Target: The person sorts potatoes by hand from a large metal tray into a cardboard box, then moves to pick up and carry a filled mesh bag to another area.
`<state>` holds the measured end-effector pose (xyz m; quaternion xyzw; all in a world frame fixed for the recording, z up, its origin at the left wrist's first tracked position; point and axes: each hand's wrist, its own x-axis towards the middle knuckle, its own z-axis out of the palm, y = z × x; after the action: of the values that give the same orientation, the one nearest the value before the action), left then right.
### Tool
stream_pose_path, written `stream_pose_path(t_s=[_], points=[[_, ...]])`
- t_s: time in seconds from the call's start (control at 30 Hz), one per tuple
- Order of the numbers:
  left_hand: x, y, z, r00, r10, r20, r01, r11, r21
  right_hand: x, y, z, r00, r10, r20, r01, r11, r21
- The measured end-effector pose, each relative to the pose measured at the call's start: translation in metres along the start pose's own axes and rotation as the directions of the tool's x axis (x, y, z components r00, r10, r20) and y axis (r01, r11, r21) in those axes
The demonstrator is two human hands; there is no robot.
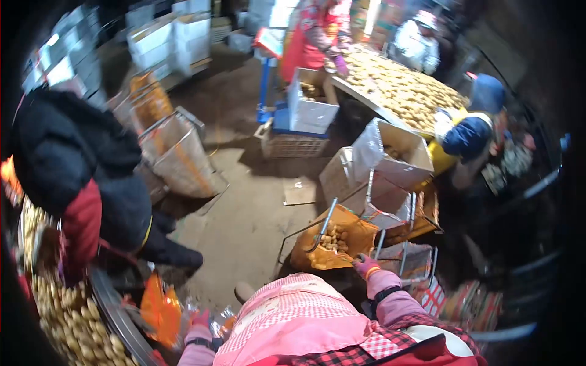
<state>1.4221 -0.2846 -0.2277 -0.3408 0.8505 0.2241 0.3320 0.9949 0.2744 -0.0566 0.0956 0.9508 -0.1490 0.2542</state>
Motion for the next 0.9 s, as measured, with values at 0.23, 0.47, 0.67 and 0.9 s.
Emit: stream_pose_path(t_s=[0.23,0.47,0.67,0.9], points=[[0.089,0.046,-0.108,0.992,0.089,-0.091,-0.122,0.871,-0.476,-0.015,-0.027,0.026,0.977,0.058,0.206,-0.127,0.932,0.34],[0.132,0.275,-0.297,0.964,0.263,-0.042,-0.265,0.931,-0.252,0.033,-0.065,0.045,0.995,0.027,0.095,-0.052,0.96,0.276],[0.183,0.333,-0.395,0.877,0.472,-0.092,-0.48,0.87,-0.112,0.118,-0.116,0.064,0.958,0.143,0.25,-0.227,0.909,0.35],[0.288,0.283,-0.458,0.904,0.426,-0.036,-0.426,0.905,0.007,0.148,-0.101,0.082,0.942,-0.191,0.275,0.181,0.982,0.062]])
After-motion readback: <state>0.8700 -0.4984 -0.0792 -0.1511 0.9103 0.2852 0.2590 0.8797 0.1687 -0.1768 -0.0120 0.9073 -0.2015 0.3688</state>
